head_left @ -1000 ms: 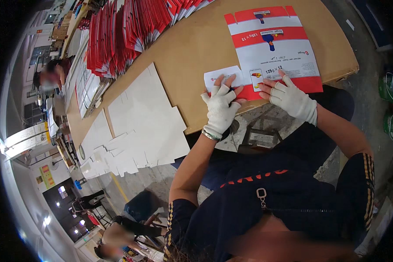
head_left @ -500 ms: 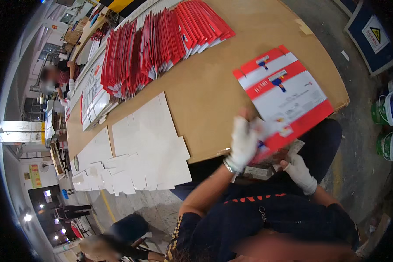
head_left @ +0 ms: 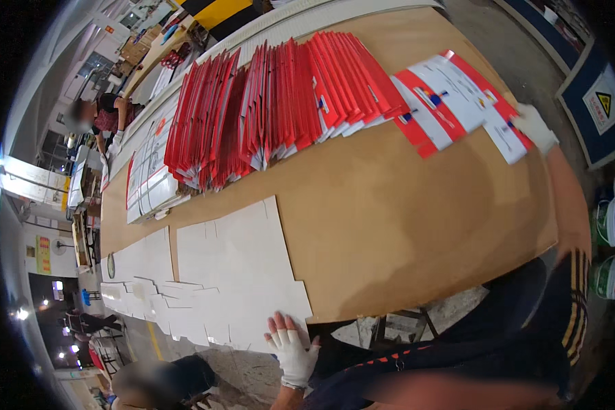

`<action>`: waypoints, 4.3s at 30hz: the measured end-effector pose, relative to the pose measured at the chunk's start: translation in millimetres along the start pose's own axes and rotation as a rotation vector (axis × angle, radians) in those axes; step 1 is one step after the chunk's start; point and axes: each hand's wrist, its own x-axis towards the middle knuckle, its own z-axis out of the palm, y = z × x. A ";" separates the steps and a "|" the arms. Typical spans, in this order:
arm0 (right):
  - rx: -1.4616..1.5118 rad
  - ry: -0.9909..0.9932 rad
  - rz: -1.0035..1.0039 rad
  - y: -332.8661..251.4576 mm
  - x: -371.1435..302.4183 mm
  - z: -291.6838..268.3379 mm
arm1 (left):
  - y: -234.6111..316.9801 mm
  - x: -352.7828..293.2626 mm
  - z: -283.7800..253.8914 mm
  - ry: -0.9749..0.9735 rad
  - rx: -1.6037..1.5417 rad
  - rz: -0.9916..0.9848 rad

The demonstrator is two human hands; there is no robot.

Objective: Folding and stacking red and white paper/cardboard items at a warehouse work table.

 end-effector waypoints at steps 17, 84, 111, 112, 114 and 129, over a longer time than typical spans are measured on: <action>0.081 -0.370 -1.245 -411.5 -198.7 192.2 | 56.5 -18.9 -80.9 0.541 -0.249 0.578; -0.424 0.001 -0.507 -194.7 -258.9 137.4 | 45.1 51.0 -5.1 0.209 -0.551 0.651; -0.467 -0.356 -0.592 -274.3 -288.1 170.9 | 22.6 48.2 -23.6 0.228 -0.211 0.441; -0.450 -0.349 -0.583 -274.4 -288.5 171.0 | 35.8 50.1 -23.7 0.378 -0.652 0.273; -0.432 -0.336 -0.582 -268.6 -290.6 173.8 | 52.7 61.1 -5.1 0.544 -1.421 0.052; -0.540 -0.231 -0.734 -269.6 -274.8 164.3 | 101.9 89.1 21.5 0.405 -0.452 0.656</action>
